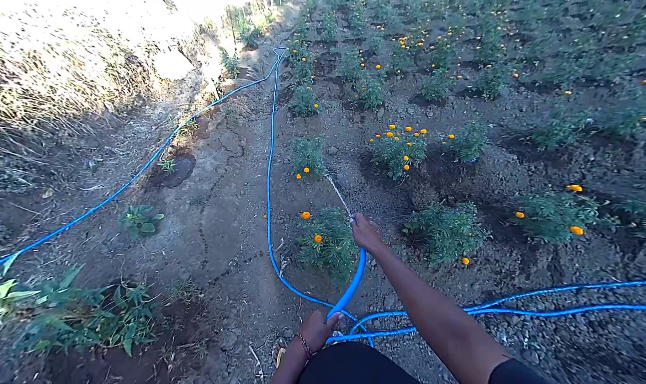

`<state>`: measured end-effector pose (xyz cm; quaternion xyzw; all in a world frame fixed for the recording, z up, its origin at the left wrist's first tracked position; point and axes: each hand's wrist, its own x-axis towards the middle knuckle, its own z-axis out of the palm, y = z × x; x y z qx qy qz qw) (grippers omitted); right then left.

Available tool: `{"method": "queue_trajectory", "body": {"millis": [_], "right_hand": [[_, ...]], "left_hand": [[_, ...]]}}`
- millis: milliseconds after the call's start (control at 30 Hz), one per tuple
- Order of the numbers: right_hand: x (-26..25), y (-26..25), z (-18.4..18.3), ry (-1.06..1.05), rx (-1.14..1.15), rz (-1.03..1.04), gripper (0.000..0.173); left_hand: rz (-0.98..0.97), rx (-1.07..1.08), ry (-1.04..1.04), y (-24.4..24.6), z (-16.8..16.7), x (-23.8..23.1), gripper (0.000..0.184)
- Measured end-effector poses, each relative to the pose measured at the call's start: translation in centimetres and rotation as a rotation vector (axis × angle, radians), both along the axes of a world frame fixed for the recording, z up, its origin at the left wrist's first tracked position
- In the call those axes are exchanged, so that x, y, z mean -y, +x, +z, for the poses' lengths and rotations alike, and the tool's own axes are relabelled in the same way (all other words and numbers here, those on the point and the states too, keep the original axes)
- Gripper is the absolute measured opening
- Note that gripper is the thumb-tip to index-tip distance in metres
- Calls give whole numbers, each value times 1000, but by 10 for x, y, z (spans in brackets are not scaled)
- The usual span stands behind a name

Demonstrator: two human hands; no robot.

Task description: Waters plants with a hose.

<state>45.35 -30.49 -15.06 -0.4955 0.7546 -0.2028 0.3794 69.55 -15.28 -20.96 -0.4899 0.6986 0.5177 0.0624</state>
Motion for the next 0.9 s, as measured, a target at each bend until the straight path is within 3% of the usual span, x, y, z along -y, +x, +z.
{"method": "queue_trajectory", "body": {"millis": [267, 533, 900], "right_hand": [[7, 40, 2, -6, 18, -27, 40], [0, 69, -11, -73, 85, -233, 38], [-8, 101, -8, -33, 43, -271, 37]], "left_hand": [[12, -13, -17, 47, 3, 11, 67], [10, -44, -34, 88, 0, 21, 66], [-35, -47, -29, 129, -7, 29, 68]]}}
